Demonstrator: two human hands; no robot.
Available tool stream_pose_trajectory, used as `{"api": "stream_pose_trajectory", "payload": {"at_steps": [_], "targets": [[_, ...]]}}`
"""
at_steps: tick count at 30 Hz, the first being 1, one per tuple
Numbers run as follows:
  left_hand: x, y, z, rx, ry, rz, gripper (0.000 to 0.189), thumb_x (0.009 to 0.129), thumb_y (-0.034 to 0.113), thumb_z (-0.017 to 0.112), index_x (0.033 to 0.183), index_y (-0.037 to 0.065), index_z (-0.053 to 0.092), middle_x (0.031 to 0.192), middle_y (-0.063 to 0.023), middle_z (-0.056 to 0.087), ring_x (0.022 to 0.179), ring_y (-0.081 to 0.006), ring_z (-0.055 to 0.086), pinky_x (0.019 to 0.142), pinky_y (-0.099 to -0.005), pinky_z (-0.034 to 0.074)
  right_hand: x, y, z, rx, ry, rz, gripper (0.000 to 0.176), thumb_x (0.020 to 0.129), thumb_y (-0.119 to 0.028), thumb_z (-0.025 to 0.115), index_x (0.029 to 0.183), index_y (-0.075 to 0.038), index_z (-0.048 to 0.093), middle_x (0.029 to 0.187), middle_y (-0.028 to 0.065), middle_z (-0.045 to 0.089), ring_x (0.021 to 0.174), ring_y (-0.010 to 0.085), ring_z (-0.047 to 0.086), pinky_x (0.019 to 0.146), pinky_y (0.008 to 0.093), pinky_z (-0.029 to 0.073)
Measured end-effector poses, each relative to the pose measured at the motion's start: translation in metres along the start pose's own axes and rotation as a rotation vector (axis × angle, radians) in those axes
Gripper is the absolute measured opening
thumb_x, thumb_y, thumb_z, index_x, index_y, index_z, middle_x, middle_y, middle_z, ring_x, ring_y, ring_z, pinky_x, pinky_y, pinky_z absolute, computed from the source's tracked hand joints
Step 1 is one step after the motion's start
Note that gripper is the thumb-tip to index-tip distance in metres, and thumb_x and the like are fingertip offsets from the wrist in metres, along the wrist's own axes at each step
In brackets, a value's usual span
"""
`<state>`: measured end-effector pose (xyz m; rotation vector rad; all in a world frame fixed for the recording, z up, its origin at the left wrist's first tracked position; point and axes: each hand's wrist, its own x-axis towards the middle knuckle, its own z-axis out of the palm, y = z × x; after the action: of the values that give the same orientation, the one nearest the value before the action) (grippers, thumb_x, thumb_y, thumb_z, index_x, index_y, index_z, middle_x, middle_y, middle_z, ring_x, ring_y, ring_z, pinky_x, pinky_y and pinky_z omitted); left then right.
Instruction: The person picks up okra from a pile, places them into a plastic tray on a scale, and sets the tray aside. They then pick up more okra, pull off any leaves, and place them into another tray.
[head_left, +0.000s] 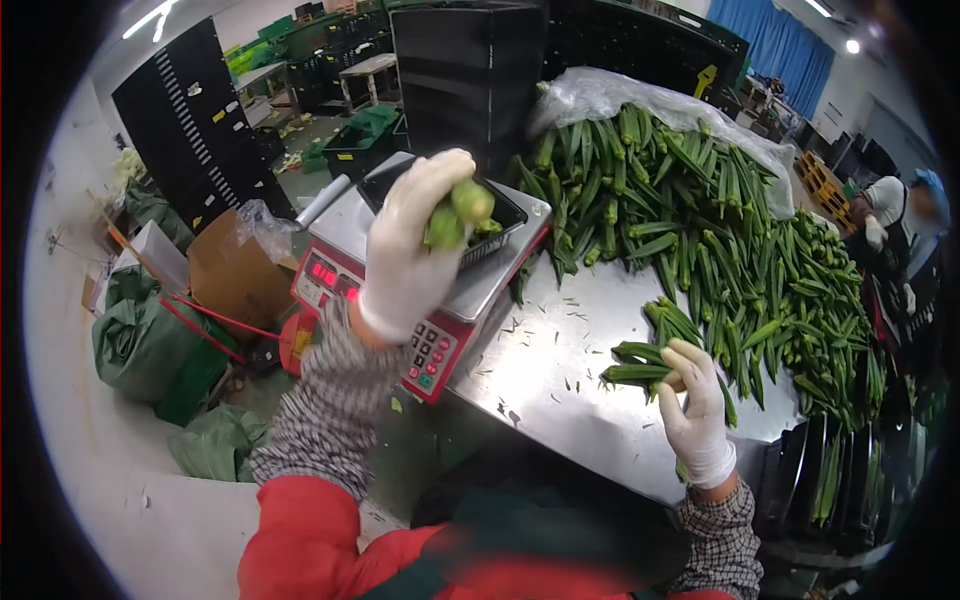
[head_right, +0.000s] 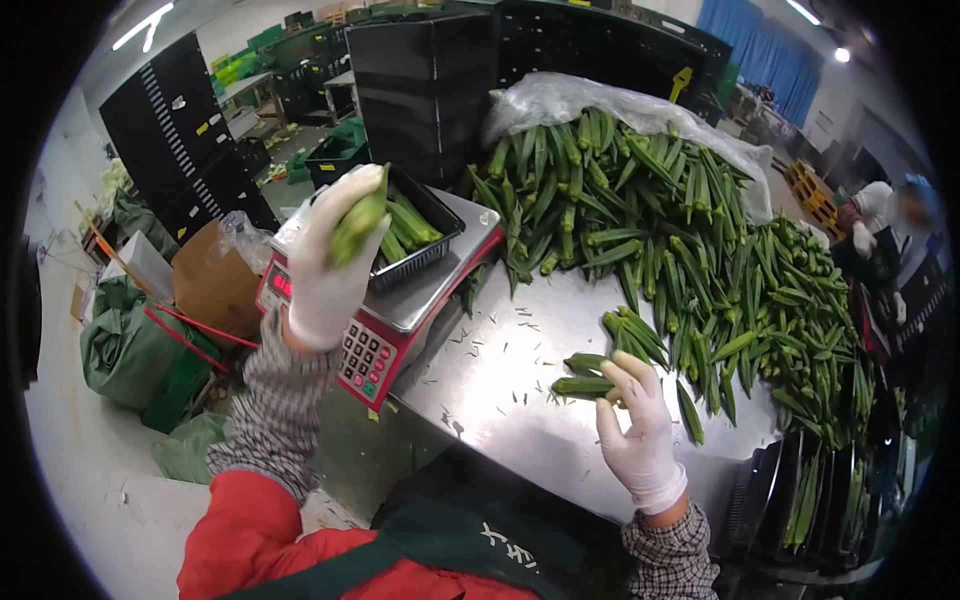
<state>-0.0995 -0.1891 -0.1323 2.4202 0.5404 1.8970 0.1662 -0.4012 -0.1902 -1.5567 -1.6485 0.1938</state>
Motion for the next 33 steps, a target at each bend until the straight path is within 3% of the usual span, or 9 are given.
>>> {"api": "stream_pose_trajectory", "payload": {"at_steps": [4, 5, 6, 8, 11, 17, 24, 30, 33], "targets": [[0.004, -0.067, -0.034, 0.143, -0.851, -0.251, 0.052, 0.073, 0.018, 0.071, 0.121, 0.006, 0.058, 0.136, -0.0202, 0.046, 0.129, -0.0337, 0.041, 0.108, -0.0379, 0.032, -0.015, 0.013, -0.007, -0.039, 0.062, 0.065, 0.038, 0.077, 0.008, 0.057, 0.114, 0.002, 0.057, 0.119, 0.0169, 0.052, 0.078, 0.0162, 0.058, 0.071, 0.0256, 0.048], [0.012, -0.070, -0.048, -0.039, -0.795, -0.317, 0.061, 0.071, 0.030, 0.075, 0.125, 0.007, 0.056, 0.140, -0.0223, 0.041, 0.133, -0.0332, 0.036, 0.110, -0.0379, 0.028, -0.017, 0.018, -0.007, -0.047, 0.092, 0.059, 0.036, 0.076, 0.008, 0.057, 0.112, 0.002, 0.058, 0.118, 0.0168, 0.053, 0.080, 0.0173, 0.058, 0.071, 0.0256, 0.048], [0.029, -0.062, -0.065, -0.043, -0.728, -0.306, 0.054, 0.076, 0.021, 0.071, 0.125, 0.004, 0.056, 0.138, -0.0220, 0.043, 0.131, -0.0310, 0.040, 0.109, -0.0377, 0.030, -0.016, 0.021, -0.008, -0.044, 0.078, 0.083, 0.036, 0.076, 0.008, 0.057, 0.112, 0.002, 0.058, 0.117, 0.0167, 0.053, 0.081, 0.0175, 0.058, 0.071, 0.0255, 0.048], [0.035, -0.051, -0.082, -0.433, -0.347, -0.447, 0.044, 0.082, 0.010, 0.065, 0.123, -0.001, 0.055, 0.136, -0.0171, 0.047, 0.125, -0.0243, 0.047, 0.105, -0.0346, 0.036, -0.017, 0.023, -0.010, -0.040, 0.017, 0.138, 0.035, 0.076, 0.007, 0.058, 0.111, 0.002, 0.058, 0.117, 0.0166, 0.054, 0.083, 0.0180, 0.058, 0.072, 0.0255, 0.048], [0.032, -0.036, -0.106, -0.456, -0.136, -0.573, 0.031, 0.088, 0.004, 0.060, 0.118, -0.002, 0.058, 0.123, -0.0096, 0.058, 0.112, -0.0138, 0.054, 0.098, -0.0261, 0.042, -0.009, 0.041, 0.004, -0.110, -0.054, 0.066, 0.034, 0.076, 0.005, 0.060, 0.110, 0.002, 0.058, 0.114, 0.0173, 0.055, 0.090, 0.0251, 0.058, 0.075, 0.0296, 0.049], [-0.003, -0.024, -0.131, -0.297, -0.091, -0.607, 0.025, 0.090, 0.007, 0.058, 0.113, -0.003, 0.061, 0.118, -0.0108, 0.061, 0.108, -0.0139, 0.056, 0.095, -0.0263, 0.043, 0.010, 0.050, 0.037, -0.505, -0.219, -0.143, 0.039, 0.070, -0.004, 0.065, 0.109, -0.002, 0.060, 0.112, 0.0160, 0.055, 0.095, 0.0337, 0.056, 0.081, 0.0414, 0.047], [-0.032, -0.020, -0.133, -0.355, -0.003, -0.700, 0.022, 0.089, 0.005, 0.059, 0.109, -0.003, 0.063, 0.116, -0.0120, 0.062, 0.111, -0.0166, 0.057, 0.095, -0.0267, 0.044, 0.024, 0.058, 0.046, -0.665, -0.249, -0.156, 0.031, 0.070, -0.004, 0.064, 0.100, -0.004, 0.062, 0.096, 0.0115, 0.055, 0.085, 0.0295, 0.055, 0.070, 0.0408, 0.046], [-0.048, -0.006, -0.104, -0.283, -0.056, -0.734, 0.023, 0.090, 0.002, 0.054, 0.110, -0.007, 0.062, 0.109, -0.0105, 0.064, 0.102, -0.0140, 0.059, 0.091, -0.0251, 0.043, 0.024, 0.058, 0.047, -0.685, -0.272, -0.126, 0.019, 0.069, -0.005, 0.064, 0.088, -0.006, 0.064, 0.092, 0.0124, 0.056, 0.083, 0.0317, 0.056, 0.071, 0.0406, 0.047], [-0.057, 0.009, -0.082, -0.357, -0.143, -0.655, 0.022, 0.090, 0.000, 0.051, 0.108, -0.007, 0.062, 0.111, -0.0124, 0.064, 0.104, -0.0161, 0.058, 0.092, -0.0263, 0.043, 0.026, 0.066, 0.025, -0.454, -0.054, -0.167, 0.013, 0.075, -0.006, 0.064, 0.088, -0.005, 0.060, 0.091, 0.0134, 0.057, 0.081, 0.0296, 0.058, 0.070, 0.0380, 0.048]]}}
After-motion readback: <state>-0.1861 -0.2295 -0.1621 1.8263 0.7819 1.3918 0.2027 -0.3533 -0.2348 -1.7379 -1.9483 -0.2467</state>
